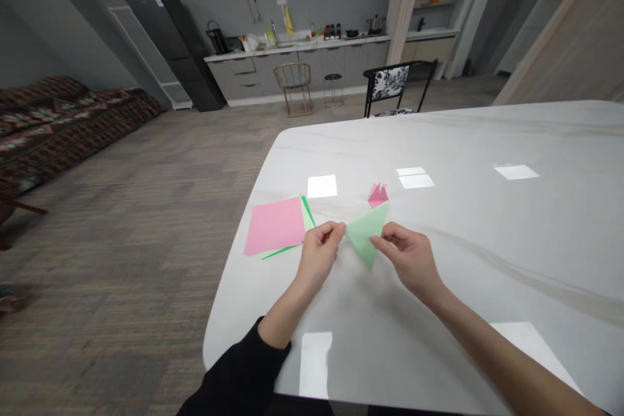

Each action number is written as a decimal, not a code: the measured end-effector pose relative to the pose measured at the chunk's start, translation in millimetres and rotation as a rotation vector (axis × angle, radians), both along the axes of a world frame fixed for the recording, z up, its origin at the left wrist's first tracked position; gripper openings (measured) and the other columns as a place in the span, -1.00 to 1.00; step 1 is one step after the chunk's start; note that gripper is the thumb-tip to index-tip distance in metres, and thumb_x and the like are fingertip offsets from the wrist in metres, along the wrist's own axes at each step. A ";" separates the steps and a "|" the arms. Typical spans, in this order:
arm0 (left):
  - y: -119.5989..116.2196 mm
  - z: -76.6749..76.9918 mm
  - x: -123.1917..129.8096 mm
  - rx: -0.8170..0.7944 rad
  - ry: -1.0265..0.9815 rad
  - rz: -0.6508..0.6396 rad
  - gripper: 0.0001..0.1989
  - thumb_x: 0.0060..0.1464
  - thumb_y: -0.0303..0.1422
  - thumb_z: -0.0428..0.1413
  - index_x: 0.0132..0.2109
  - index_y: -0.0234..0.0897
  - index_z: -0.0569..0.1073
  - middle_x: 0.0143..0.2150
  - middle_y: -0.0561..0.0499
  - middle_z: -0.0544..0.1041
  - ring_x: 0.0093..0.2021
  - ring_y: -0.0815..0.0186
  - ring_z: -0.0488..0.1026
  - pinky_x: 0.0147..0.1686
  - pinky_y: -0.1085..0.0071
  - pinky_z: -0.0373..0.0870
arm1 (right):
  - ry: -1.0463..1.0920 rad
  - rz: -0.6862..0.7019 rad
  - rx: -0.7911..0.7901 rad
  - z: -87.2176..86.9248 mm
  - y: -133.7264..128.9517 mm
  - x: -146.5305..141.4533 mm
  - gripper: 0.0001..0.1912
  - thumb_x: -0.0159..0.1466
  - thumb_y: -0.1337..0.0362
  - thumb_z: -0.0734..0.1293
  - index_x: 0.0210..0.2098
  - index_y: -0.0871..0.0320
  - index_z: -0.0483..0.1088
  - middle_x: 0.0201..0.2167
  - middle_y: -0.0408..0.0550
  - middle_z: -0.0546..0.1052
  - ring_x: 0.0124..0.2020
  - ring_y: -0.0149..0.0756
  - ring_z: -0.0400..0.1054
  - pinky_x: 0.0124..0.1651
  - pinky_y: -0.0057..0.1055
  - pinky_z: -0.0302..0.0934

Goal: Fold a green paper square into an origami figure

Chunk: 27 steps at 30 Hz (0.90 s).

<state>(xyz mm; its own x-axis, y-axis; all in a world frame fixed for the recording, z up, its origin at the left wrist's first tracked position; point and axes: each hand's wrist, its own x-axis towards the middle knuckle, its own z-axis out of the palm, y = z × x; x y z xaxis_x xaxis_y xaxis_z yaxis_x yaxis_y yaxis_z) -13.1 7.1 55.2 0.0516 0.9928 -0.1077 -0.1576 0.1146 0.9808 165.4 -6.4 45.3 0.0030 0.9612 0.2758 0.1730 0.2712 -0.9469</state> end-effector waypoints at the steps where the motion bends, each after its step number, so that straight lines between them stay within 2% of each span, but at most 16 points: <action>1: -0.3 1.5 -1.0 -0.040 -0.029 -0.027 -0.56 0.03 0.02 0.17 -0.36 -0.34 0.46 -0.69 0.20 0.16 -0.71 0.55 0.02 -0.68 0.54 -0.11 | -0.091 -0.019 0.124 -0.1 0.3 2.1 -0.84 0.24 0.28 0.38 -0.47 0.13 0.42 -0.48 -0.13 0.42 -0.41 -0.32 0.29 -0.32 -0.34 0.18; 4: -2.0 5.5 -2.7 -0.121 -0.126 -0.133 -0.55 0.06 0.02 0.14 -0.24 -0.34 0.48 -0.60 0.09 0.38 -0.65 0.45 0.29 -0.65 0.53 0.17 | -0.341 -0.049 0.470 -1.1 1.8 7.4 -0.89 0.26 0.41 0.34 -0.33 0.09 0.51 -0.40 -0.07 0.49 -0.32 -0.27 0.35 -0.23 -0.28 0.22; 6: -2.7 6.1 -2.8 -0.112 -0.143 -0.166 -0.62 0.00 -0.09 0.24 -0.23 -0.34 0.48 -0.51 0.03 0.47 -0.52 0.40 0.42 -0.50 0.50 0.36 | -0.412 -0.051 0.576 -1.6 2.6 8.9 -0.81 0.26 0.45 0.33 -0.26 0.06 0.54 -0.36 -0.06 0.50 -0.30 -0.26 0.36 -0.22 -0.27 0.24; 7: -2.8 5.8 -2.6 -0.093 -0.146 -0.162 -0.66 -0.04 -0.15 0.28 -0.24 -0.34 0.48 -0.47 0.03 0.49 -0.47 0.39 0.45 -0.43 0.48 0.42 | -0.411 -0.053 0.576 -1.4 2.6 8.8 -0.80 0.27 0.45 0.32 -0.24 0.05 0.54 -0.35 -0.05 0.49 -0.29 -0.27 0.37 -0.23 -0.29 0.25; 9: -2.5 4.3 -1.6 -0.043 -0.149 -0.127 -0.71 -0.08 -0.25 0.33 -0.27 -0.34 0.47 -0.41 0.03 0.51 -0.41 0.41 0.46 -0.34 0.46 0.47 | -0.346 -0.077 0.492 0.4 1.6 7.1 -0.80 0.29 0.42 0.31 -0.21 0.05 0.55 -0.31 -0.03 0.47 -0.28 -0.27 0.38 -0.25 -0.31 0.27; 12: -1.8 2.2 0.4 0.041 -0.108 -0.070 -0.76 -0.08 -0.31 0.32 -0.30 -0.33 0.45 -0.43 0.08 0.48 -0.45 0.45 0.43 -0.32 0.45 0.48 | -0.129 -0.108 0.209 4.6 -0.5 3.1 -0.83 0.32 0.30 0.29 -0.15 0.08 0.51 -0.29 -0.02 0.48 -0.30 -0.27 0.39 -0.24 -0.31 0.31; 14: -2.2 1.4 1.7 0.095 -0.050 -0.062 -0.78 -0.06 -0.33 0.30 -0.33 -0.32 0.44 -0.47 0.11 0.44 -0.48 0.46 0.40 -0.35 0.46 0.48 | 0.024 -0.035 -0.016 6.7 -0.9 1.0 -0.82 0.32 0.20 0.30 -0.16 0.11 0.49 -0.33 -0.04 0.50 -0.33 -0.28 0.40 -0.24 -0.31 0.33; 16: -3.4 0.8 2.8 0.146 0.003 -0.071 -0.79 -0.04 -0.34 0.29 -0.29 -0.31 0.43 -0.46 0.11 0.44 -0.50 0.47 0.38 -0.39 0.47 0.47 | 0.130 0.075 -0.172 7.8 -0.5 0.0 -0.78 0.31 0.13 0.32 -0.23 0.14 0.49 -0.37 -0.06 0.51 -0.34 -0.28 0.40 -0.25 -0.33 0.32; 18: -5.2 0.1 3.3 0.186 0.040 -0.089 -0.74 0.00 -0.35 0.27 -0.14 -0.27 0.44 -0.40 0.10 0.46 -0.50 0.47 0.37 -0.42 0.49 0.46 | 0.178 0.128 -0.227 8.2 -0.2 -0.7 -0.77 0.27 0.11 0.35 -0.33 0.15 0.49 -0.40 -0.07 0.51 -0.36 -0.30 0.37 -0.27 -0.36 0.29; 21: -7.5 -0.8 3.1 0.247 0.106 -0.110 -0.59 0.10 -0.32 0.20 0.11 -0.17 0.41 -0.30 0.06 0.52 -0.44 0.42 0.41 -0.42 0.48 0.43 | 0.192 0.132 -0.245 8.9 -1.1 -2.0 -0.73 0.23 0.12 0.39 -0.50 0.16 0.45 -0.53 -0.14 0.44 -0.46 -0.37 0.29 -0.35 -0.41 0.23; 24: -8.2 -1.0 2.5 0.311 0.199 -0.099 -0.68 0.16 -0.28 0.15 0.06 -0.18 0.52 -0.09 -0.04 0.58 -0.21 0.27 0.52 -0.29 0.44 0.46 | 0.177 0.169 -0.256 9.3 -2.2 -2.9 -0.69 0.21 0.13 0.41 -0.57 0.16 0.42 -0.61 -0.17 0.39 -0.51 -0.39 0.25 -0.40 -0.42 0.18; 27: -8.0 -0.6 2.3 0.328 0.228 -0.085 -0.72 0.17 -0.28 0.14 0.01 -0.20 0.57 0.02 -0.05 0.58 -0.01 0.15 0.51 -0.13 0.39 0.47 | 0.227 0.138 -0.248 9.4 -1.2 -1.0 -0.74 0.21 0.12 0.41 -0.50 0.15 0.44 -0.62 -0.17 0.41 -0.54 -0.40 0.26 -0.44 -0.42 0.18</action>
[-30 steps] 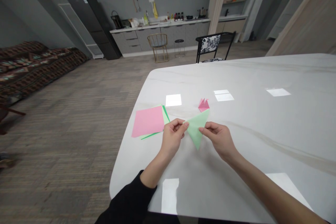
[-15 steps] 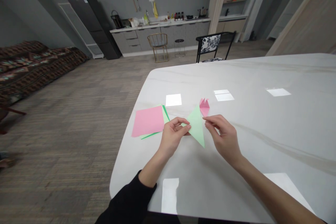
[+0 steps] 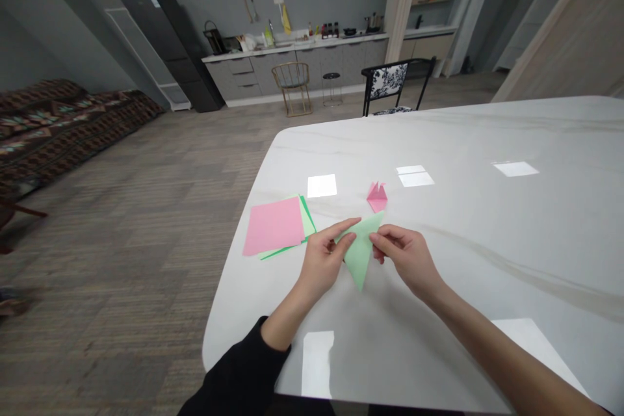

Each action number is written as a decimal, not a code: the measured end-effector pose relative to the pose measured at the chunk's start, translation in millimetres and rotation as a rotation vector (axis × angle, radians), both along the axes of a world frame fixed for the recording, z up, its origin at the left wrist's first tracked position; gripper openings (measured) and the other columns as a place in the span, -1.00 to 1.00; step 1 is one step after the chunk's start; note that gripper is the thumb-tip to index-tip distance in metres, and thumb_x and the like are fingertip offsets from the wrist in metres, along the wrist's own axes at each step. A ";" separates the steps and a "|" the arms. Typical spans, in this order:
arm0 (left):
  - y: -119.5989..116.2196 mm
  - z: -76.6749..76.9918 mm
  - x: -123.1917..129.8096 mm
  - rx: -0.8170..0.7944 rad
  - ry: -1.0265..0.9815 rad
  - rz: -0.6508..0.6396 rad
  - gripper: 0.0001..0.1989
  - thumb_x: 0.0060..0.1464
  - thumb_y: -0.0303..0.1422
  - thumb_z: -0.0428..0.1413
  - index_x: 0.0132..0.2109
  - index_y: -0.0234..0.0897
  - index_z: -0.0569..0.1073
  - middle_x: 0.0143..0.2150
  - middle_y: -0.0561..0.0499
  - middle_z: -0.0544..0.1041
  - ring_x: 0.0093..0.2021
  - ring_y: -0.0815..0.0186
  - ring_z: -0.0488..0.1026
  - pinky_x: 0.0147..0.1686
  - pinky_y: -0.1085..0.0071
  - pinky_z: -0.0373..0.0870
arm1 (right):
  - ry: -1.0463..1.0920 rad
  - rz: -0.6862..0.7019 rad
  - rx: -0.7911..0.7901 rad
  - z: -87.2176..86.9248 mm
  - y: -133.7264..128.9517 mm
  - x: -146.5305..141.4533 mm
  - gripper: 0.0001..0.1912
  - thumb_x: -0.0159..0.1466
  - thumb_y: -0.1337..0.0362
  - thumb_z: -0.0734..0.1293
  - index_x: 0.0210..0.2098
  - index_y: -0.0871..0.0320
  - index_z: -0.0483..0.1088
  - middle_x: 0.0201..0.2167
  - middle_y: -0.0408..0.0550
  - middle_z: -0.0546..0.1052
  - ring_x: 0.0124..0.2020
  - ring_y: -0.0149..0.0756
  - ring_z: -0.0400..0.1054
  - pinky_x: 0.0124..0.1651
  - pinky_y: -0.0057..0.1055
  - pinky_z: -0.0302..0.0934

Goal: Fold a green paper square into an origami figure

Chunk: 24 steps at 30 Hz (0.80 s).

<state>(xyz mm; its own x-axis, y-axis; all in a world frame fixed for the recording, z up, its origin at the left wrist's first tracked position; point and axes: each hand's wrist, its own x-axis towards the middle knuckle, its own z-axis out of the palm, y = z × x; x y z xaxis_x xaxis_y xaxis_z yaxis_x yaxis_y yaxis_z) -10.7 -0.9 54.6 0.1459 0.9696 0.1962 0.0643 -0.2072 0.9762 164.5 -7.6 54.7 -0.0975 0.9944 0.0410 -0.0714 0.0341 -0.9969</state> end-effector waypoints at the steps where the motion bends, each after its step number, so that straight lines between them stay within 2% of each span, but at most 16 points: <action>1: 0.0 0.1 -0.1 0.002 0.002 -0.002 -0.71 0.17 -0.28 0.14 0.01 -0.21 0.57 0.02 -0.05 0.58 0.02 0.15 0.50 -0.10 0.38 0.46 | 0.027 -0.031 0.001 0.2 0.7 1.2 -0.76 0.21 0.12 0.41 -0.47 0.15 0.45 -0.62 -0.18 0.42 -0.55 -0.40 0.26 -0.46 -0.42 0.18; 4: -0.2 -0.5 -0.4 0.039 0.033 -0.017 -0.71 0.18 -0.31 0.13 0.03 -0.20 0.56 0.02 -0.04 0.59 0.02 0.16 0.51 -0.05 0.37 0.43 | 0.083 -0.100 0.004 2.2 2.3 4.7 -0.78 0.21 0.12 0.42 -0.41 0.15 0.47 -0.64 -0.17 0.43 -0.58 -0.40 0.28 -0.50 -0.42 0.20; 8: -0.5 -1.8 -0.8 0.097 0.095 -0.059 -0.72 0.20 -0.35 0.10 0.04 -0.16 0.56 -0.05 -0.02 0.61 -0.05 0.21 0.52 -0.07 0.37 0.41 | 0.094 -0.121 0.021 6.0 2.0 5.7 -0.78 0.20 0.13 0.43 -0.41 0.16 0.46 -0.67 -0.15 0.44 -0.62 -0.39 0.28 -0.53 -0.41 0.22; 10: 0.0 -2.2 -0.4 0.074 0.086 -0.059 -0.73 0.20 -0.34 0.11 0.01 -0.17 0.58 -0.06 -0.02 0.61 -0.06 0.21 0.52 -0.06 0.38 0.40 | 0.092 -0.123 0.030 6.9 1.2 5.3 -0.78 0.20 0.14 0.43 -0.42 0.17 0.46 -0.67 -0.15 0.45 -0.63 -0.40 0.28 -0.54 -0.41 0.22; 12: 0.7 -2.7 0.5 -0.021 0.015 -0.037 -0.74 0.16 -0.30 0.15 -0.01 -0.20 0.57 -0.11 -0.03 0.62 -0.13 0.23 0.54 -0.14 0.40 0.42 | 0.086 -0.127 0.043 6.8 0.4 5.0 -0.78 0.20 0.15 0.43 -0.46 0.17 0.44 -0.65 -0.15 0.45 -0.64 -0.41 0.28 -0.54 -0.41 0.22; 14: 0.7 -3.2 2.1 -0.182 -0.137 -0.043 -0.68 0.08 -0.23 0.23 -0.02 -0.22 0.53 -0.22 -0.02 0.62 -0.29 0.29 0.54 -0.30 0.44 0.43 | 0.085 -0.138 0.060 6.0 -0.5 4.6 -0.76 0.20 0.17 0.43 -0.50 0.16 0.42 -0.62 -0.14 0.46 -0.62 -0.42 0.28 -0.52 -0.42 0.22; 15: 0.0 -3.3 3.2 -0.272 -0.227 -0.069 -0.63 0.04 -0.20 0.26 -0.02 -0.22 0.49 -0.28 0.00 0.61 -0.36 0.31 0.53 -0.35 0.45 0.42 | 0.089 -0.144 0.068 5.5 -0.9 4.3 -0.75 0.21 0.17 0.43 -0.51 0.16 0.41 -0.61 -0.14 0.47 -0.61 -0.42 0.29 -0.51 -0.42 0.22; 17: -2.6 -2.7 5.9 -0.427 -0.386 -0.152 -0.59 -0.01 -0.18 0.30 -0.06 -0.22 0.41 -0.32 0.01 0.59 -0.38 0.30 0.54 -0.33 0.41 0.46 | 0.102 -0.148 0.081 4.5 -1.9 3.1 -0.75 0.21 0.18 0.43 -0.52 0.15 0.40 -0.59 -0.14 0.46 -0.59 -0.42 0.29 -0.50 -0.42 0.22; 20: -7.9 0.1 10.5 -0.567 -0.479 -0.279 -0.62 0.04 -0.13 0.26 -0.10 -0.26 0.40 -0.18 -0.10 0.58 -0.24 0.19 0.58 -0.23 0.27 0.51 | 0.091 -0.154 0.104 4.0 -3.5 0.7 -0.75 0.22 0.19 0.42 -0.52 0.15 0.40 -0.57 -0.14 0.45 -0.57 -0.41 0.29 -0.48 -0.40 0.21; 22: -9.4 1.6 12.2 -0.595 -0.455 -0.324 -0.60 0.09 -0.07 0.19 -0.08 -0.29 0.45 -0.05 -0.18 0.55 -0.22 0.19 0.58 -0.28 0.32 0.51 | 0.060 -0.170 0.126 4.6 -4.3 -0.2 -0.75 0.22 0.19 0.41 -0.52 0.14 0.40 -0.56 -0.14 0.44 -0.56 -0.40 0.27 -0.47 -0.40 0.20; 24: -7.5 1.7 11.2 -0.555 -0.382 -0.295 -0.56 0.11 -0.04 0.15 -0.06 -0.31 0.48 -0.03 -0.21 0.55 -0.28 0.24 0.58 -0.40 0.44 0.46 | 0.029 -0.187 0.139 5.8 -4.4 0.8 -0.74 0.22 0.18 0.41 -0.53 0.14 0.38 -0.55 -0.14 0.42 -0.54 -0.39 0.27 -0.45 -0.39 0.20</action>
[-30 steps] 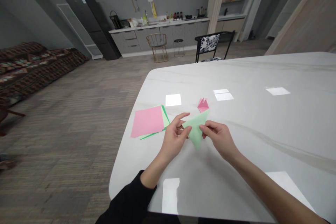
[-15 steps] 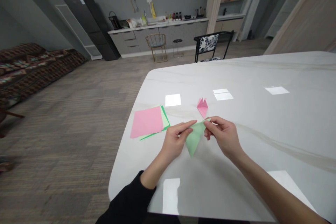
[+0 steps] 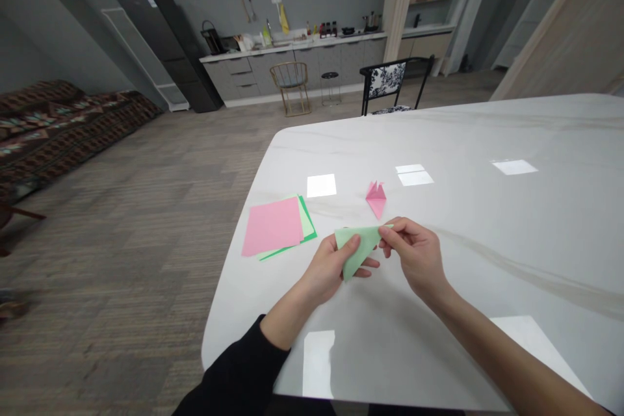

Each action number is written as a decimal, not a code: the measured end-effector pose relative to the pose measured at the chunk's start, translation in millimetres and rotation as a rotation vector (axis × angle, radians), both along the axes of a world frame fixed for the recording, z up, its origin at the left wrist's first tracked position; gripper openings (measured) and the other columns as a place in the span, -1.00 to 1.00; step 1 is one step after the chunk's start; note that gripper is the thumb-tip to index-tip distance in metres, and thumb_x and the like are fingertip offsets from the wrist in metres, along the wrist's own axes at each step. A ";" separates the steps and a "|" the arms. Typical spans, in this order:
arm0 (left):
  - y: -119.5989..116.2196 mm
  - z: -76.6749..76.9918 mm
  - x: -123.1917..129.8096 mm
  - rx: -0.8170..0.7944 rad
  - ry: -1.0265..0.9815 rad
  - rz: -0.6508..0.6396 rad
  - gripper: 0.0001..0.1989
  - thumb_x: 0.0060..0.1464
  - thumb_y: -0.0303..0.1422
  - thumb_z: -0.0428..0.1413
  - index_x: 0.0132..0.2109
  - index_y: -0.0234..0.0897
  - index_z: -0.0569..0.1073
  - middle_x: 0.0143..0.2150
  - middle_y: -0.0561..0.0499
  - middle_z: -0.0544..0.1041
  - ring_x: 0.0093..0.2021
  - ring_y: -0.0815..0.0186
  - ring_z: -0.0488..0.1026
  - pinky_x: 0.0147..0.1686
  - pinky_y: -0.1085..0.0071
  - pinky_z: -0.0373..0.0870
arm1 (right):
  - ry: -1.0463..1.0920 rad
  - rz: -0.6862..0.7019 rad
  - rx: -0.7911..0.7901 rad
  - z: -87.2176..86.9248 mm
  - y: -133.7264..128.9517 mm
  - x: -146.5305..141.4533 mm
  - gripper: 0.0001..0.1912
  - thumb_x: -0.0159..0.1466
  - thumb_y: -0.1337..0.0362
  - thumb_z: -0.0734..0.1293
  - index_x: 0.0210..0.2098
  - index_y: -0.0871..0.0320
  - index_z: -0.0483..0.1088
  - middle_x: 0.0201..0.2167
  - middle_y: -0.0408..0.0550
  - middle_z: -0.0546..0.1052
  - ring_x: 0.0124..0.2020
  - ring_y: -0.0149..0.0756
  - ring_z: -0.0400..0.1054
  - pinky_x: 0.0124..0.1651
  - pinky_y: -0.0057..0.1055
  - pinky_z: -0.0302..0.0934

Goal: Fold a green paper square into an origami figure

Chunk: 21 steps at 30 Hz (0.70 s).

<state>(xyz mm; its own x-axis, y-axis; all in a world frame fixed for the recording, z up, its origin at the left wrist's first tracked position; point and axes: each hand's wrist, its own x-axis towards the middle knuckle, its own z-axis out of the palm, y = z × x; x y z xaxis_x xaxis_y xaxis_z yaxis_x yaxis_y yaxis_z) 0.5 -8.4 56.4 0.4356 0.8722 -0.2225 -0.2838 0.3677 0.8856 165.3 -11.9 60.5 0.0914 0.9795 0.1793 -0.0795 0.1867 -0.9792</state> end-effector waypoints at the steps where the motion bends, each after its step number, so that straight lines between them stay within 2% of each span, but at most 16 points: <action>1: 2.1 -0.4 -1.6 0.050 0.054 0.035 -0.56 0.10 -0.03 0.15 -0.08 -0.33 0.49 -0.08 -0.21 0.57 -0.33 0.27 0.57 -0.46 0.48 0.42 | -0.024 0.001 -0.003 0.8 0.3 1.3 -0.74 0.22 0.17 0.40 -0.53 0.13 0.37 -0.56 -0.14 0.41 -0.53 -0.38 0.27 -0.44 -0.39 0.20; 5: 13.4 -2.6 -13.4 0.292 0.305 0.160 -0.60 0.08 -0.06 0.18 -0.24 -0.38 0.49 -0.44 -0.08 0.57 -0.53 0.31 0.50 -0.61 0.50 0.29 | -0.275 0.088 -0.023 4.8 3.3 8.4 -0.77 0.24 0.16 0.38 -0.49 0.12 0.39 -0.51 -0.14 0.43 -0.45 -0.32 0.31 -0.35 -0.36 0.20; 9: 17.9 -3.3 -21.7 0.367 0.426 0.020 -0.63 0.12 -0.08 0.14 -0.28 -0.36 0.46 -0.59 0.02 0.49 -0.61 0.36 0.42 -0.64 0.51 0.24 | -0.515 0.161 0.053 6.6 5.6 9.9 -0.82 0.27 0.20 0.34 -0.44 0.11 0.42 -0.45 -0.13 0.48 -0.37 -0.30 0.34 -0.27 -0.35 0.18; 12: 16.4 -3.2 -21.6 0.407 0.468 -0.034 -0.59 0.21 -0.04 0.01 -0.32 -0.33 0.42 -0.62 0.05 0.45 -0.67 0.43 0.30 -0.65 0.52 0.17 | -0.530 0.184 0.044 5.8 5.7 8.2 -0.78 0.29 0.19 0.32 -0.47 0.11 0.40 -0.49 -0.15 0.46 -0.42 -0.31 0.31 -0.32 -0.37 0.15; 15: 14.3 -2.1 -19.9 0.447 0.458 0.011 -0.58 0.27 -0.03 -0.10 -0.34 -0.27 0.33 -0.64 0.08 0.43 -0.69 0.44 0.26 -0.65 0.52 0.12 | -0.494 0.169 0.014 4.9 5.6 8.0 -0.73 0.29 0.17 0.31 -0.51 0.12 0.36 -0.52 -0.16 0.44 -0.44 -0.32 0.29 -0.31 -0.37 0.15; 18: 12.3 0.1 -19.0 0.455 0.481 0.066 -0.62 0.27 -0.04 -0.08 -0.37 -0.23 0.27 -0.68 0.12 0.40 -0.73 0.43 0.22 -0.66 0.52 0.06 | -0.463 0.183 -0.026 4.7 5.7 8.9 -0.71 0.29 0.15 0.31 -0.52 0.12 0.32 -0.54 -0.17 0.41 -0.45 -0.33 0.26 -0.33 -0.38 0.13; 21: 10.5 3.4 -18.9 0.481 0.522 0.079 -0.61 0.28 -0.07 -0.09 -0.41 -0.22 0.26 -0.70 0.12 0.39 -0.71 0.42 0.22 -0.62 0.50 0.08 | -0.444 0.209 -0.058 4.7 6.0 9.5 -0.69 0.29 0.14 0.30 -0.53 0.12 0.29 -0.55 -0.19 0.37 -0.46 -0.35 0.24 -0.35 -0.39 0.11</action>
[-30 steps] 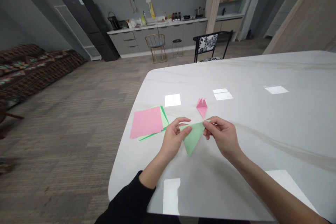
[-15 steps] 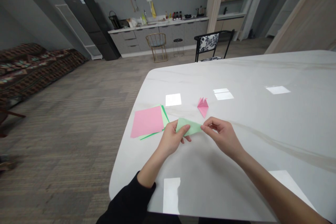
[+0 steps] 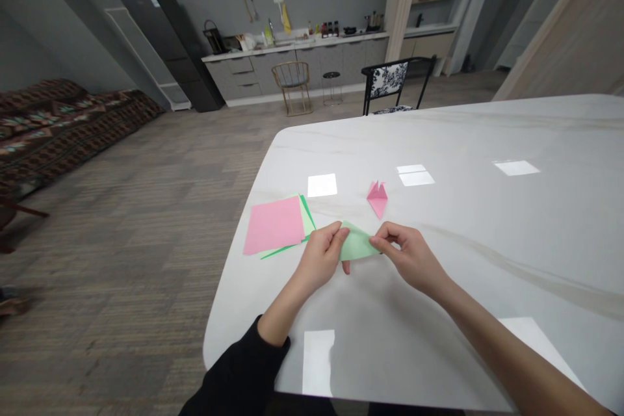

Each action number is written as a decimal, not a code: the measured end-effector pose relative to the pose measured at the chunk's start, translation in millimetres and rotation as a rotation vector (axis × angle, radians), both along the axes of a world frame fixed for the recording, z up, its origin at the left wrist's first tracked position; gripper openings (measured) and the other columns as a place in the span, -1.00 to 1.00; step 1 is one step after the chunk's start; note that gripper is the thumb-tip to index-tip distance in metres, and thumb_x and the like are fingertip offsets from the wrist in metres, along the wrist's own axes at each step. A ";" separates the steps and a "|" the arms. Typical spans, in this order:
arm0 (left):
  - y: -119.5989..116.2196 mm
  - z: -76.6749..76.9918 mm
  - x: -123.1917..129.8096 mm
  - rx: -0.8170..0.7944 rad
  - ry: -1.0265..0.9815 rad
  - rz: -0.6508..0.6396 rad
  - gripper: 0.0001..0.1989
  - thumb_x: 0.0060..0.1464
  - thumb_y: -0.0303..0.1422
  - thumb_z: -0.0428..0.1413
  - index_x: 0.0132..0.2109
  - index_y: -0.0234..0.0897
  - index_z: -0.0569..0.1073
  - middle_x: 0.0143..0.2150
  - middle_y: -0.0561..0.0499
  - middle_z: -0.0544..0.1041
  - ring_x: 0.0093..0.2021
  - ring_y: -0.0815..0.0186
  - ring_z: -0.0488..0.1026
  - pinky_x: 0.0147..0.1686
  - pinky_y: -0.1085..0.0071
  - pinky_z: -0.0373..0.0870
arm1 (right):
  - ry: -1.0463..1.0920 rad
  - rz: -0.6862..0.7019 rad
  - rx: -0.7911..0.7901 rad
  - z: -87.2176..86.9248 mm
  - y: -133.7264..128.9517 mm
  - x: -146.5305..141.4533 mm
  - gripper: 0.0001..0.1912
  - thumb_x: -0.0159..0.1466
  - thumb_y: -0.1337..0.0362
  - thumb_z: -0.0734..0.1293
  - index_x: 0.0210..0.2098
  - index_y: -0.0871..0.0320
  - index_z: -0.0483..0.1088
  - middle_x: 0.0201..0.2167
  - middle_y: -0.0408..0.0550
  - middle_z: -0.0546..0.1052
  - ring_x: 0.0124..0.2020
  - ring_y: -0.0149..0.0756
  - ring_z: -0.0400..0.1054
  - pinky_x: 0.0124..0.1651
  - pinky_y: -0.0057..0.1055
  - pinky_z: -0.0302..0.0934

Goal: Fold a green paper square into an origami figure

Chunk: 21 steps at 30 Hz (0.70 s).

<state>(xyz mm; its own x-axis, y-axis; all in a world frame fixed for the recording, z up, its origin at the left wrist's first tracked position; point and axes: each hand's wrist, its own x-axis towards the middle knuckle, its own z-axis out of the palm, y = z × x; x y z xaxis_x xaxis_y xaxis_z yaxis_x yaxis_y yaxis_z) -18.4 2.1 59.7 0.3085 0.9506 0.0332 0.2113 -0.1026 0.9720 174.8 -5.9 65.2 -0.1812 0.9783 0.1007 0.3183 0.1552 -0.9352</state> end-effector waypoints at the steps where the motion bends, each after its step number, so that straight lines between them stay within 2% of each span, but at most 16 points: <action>1: -0.5 1.2 -0.1 0.010 0.007 0.000 -0.61 0.29 -0.08 -0.10 -0.41 -0.22 0.27 -0.70 0.12 0.39 -0.70 0.40 0.23 -0.60 0.49 0.10 | 0.004 0.006 -0.010 0.1 0.1 0.2 -0.68 0.29 0.13 0.30 -0.54 0.12 0.28 -0.56 -0.19 0.36 -0.46 -0.35 0.23 -0.35 -0.40 0.10; 5: -1.6 5.4 -1.5 0.036 0.029 -0.026 -0.63 0.30 -0.10 -0.12 -0.41 -0.20 0.26 -0.72 0.12 0.38 -0.64 0.35 0.29 -0.54 0.46 0.17 | -0.042 0.041 -0.006 1.3 0.2 1.2 -0.69 0.31 0.13 0.28 -0.53 0.11 0.30 -0.56 -0.18 0.36 -0.47 -0.34 0.23 -0.38 -0.39 0.10; 7: -1.5 5.9 -2.2 0.055 0.063 -0.081 -0.64 0.31 -0.13 -0.13 -0.39 -0.20 0.28 -0.70 0.11 0.40 -0.60 0.34 0.33 -0.49 0.45 0.21 | -0.080 0.067 0.030 2.3 -0.4 1.4 -0.73 0.31 0.15 0.27 -0.48 0.11 0.36 -0.52 -0.16 0.41 -0.44 -0.31 0.27 -0.37 -0.38 0.11; 10: -0.5 3.0 -1.6 0.122 0.158 -0.134 -0.63 0.31 -0.18 -0.12 -0.41 -0.23 0.34 -0.63 0.11 0.42 -0.57 0.36 0.32 -0.48 0.46 0.18 | -0.088 0.096 0.080 2.4 -1.4 0.6 -0.79 0.32 0.18 0.28 -0.42 0.09 0.42 -0.46 -0.14 0.47 -0.38 -0.29 0.32 -0.33 -0.37 0.15; 13: 1.4 -2.2 1.1 0.254 0.210 -0.022 -0.69 0.23 -0.23 0.03 -0.45 -0.25 0.40 -0.50 0.07 0.47 -0.45 0.35 0.37 -0.39 0.44 0.21 | -0.101 0.077 0.118 0.6 -2.3 -0.9 -0.78 0.31 0.18 0.29 -0.45 0.09 0.42 -0.48 -0.13 0.47 -0.40 -0.29 0.32 -0.34 -0.36 0.16; 15: 2.2 -4.9 3.4 0.295 0.150 0.065 -0.79 0.15 -0.26 0.14 -0.41 -0.25 0.47 -0.41 0.03 0.52 -0.35 0.30 0.42 -0.29 0.41 0.28 | -0.116 0.060 0.147 -0.3 -2.8 -1.9 -0.76 0.30 0.17 0.31 -0.47 0.09 0.41 -0.50 -0.13 0.47 -0.42 -0.29 0.32 -0.37 -0.36 0.15; 21: -0.3 -7.8 8.4 0.184 -0.082 0.183 -0.87 0.03 -0.31 0.24 -0.41 -0.26 0.56 -0.39 -0.01 0.56 -0.32 0.26 0.46 -0.28 0.37 0.37 | -0.123 0.037 0.205 1.7 -5.2 -4.0 -0.72 0.30 0.14 0.30 -0.51 0.10 0.36 -0.54 -0.13 0.43 -0.46 -0.30 0.29 -0.43 -0.37 0.12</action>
